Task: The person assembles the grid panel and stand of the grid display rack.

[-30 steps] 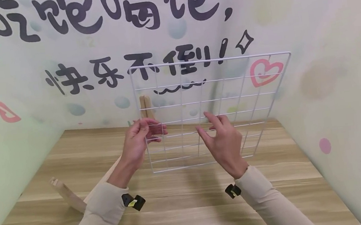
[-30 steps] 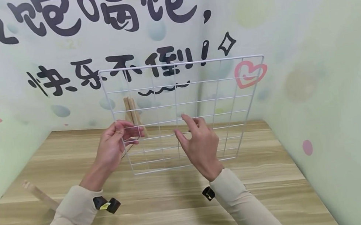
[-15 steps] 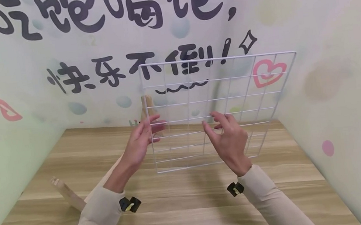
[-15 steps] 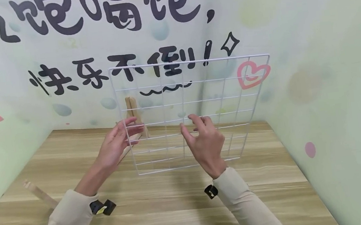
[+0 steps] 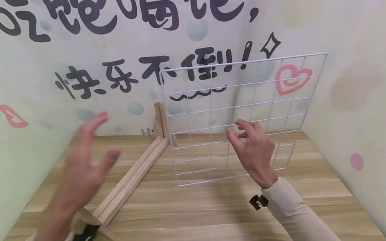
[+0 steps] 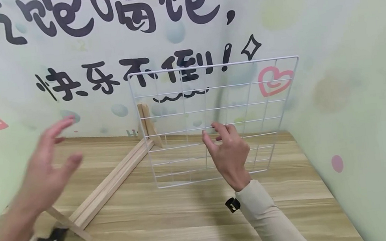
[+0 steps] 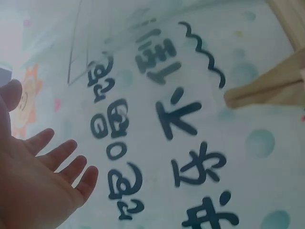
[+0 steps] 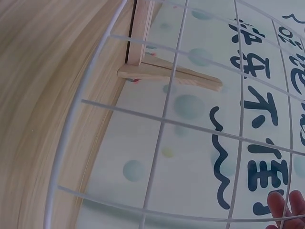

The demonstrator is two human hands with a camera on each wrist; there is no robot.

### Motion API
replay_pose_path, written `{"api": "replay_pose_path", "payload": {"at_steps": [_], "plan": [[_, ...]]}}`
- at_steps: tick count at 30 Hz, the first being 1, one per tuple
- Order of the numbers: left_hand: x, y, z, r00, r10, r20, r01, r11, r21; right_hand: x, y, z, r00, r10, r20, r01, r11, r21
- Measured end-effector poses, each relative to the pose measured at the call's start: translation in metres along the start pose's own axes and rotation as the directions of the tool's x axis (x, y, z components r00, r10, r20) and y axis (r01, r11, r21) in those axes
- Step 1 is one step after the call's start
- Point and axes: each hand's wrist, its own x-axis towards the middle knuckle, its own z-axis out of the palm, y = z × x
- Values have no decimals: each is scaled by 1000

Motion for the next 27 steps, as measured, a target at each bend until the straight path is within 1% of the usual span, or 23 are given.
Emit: {"api": "replay_pose_path", "payload": {"at_steps": [1, 3, 5, 6, 7, 9, 11, 12, 13, 15, 16, 18, 20, 21, 22, 23, 25, 27], "plan": [[-3, -2, -10, 999, -2, -35, 2, 1000, 3, 0, 1, 0, 1000, 0, -3, 0, 1000, 1], [-12, -7, -26, 995, -44, -88, 43, 999, -15, 0, 2, -1, 1000, -1, -1, 1, 1000, -6], [-22, -17, -38, 985, -130, -110, 126, 991, -49, 1, 3, -1, 1000, -1, -1, 1, 1000, -4], [-29, -23, -43, 976, -188, -107, 182, 981, -64, 1, 4, -1, 1000, -1, -2, 1, 1000, -1], [-35, -30, -47, 966, -240, -94, 233, 969, -77, 1, 4, -1, 1000, 0, -4, 0, 1000, 1], [-48, -45, -54, 944, -327, -40, 323, 943, -85, 1, 5, -1, 1000, 2, -9, -2, 1000, 2], [-62, -60, -57, 917, -397, 38, 398, 915, -69, 1, 6, -1, 1000, 8, -14, -7, 1000, 4], [-69, -67, -58, 906, -418, 74, 422, 904, -64, 1, 6, -2, 1000, 9, -18, -9, 1000, 6], [-77, -74, -57, 894, -435, 104, 442, 895, -61, 1, 6, -2, 1000, 10, -20, -10, 1000, 6], [-93, -86, -54, 880, -448, 157, 461, 885, -61, 1, 6, -2, 1000, 12, -19, -12, 1000, 10], [-102, -92, -51, 878, -446, 174, 463, 884, -68, 1, 6, -3, 1000, 13, -17, -12, 1000, 12], [-117, -101, -45, 878, -435, 202, 456, 887, -74, 1, 6, -3, 1000, 12, -15, -12, 1000, 14], [-130, -107, -39, 868, -437, 237, 460, 886, -48, 1, 6, -3, 1000, 11, -14, -11, 1000, 14], [-134, -109, -37, 852, -455, 259, 477, 879, -23, 1, 6, -3, 1000, 12, -16, -12, 1000, 13], [-138, -110, -33, 833, -479, 278, 494, 869, 20, 1, 6, -3, 1000, 13, -16, -13, 1000, 12], [-141, -111, -30, 804, -508, 308, 512, 856, 74, 2, 6, -3, 1000, 14, -19, -14, 1000, 12], [-144, -112, -24, 728, -575, 373, 557, 814, 166, 2, 5, -4, 1000, 17, -23, -17, 1000, 13], [-148, -111, -19, 655, -628, 421, 586, 774, 242, 2, 5, -4, 999, 22, -23, -21, 1000, 16]]}}
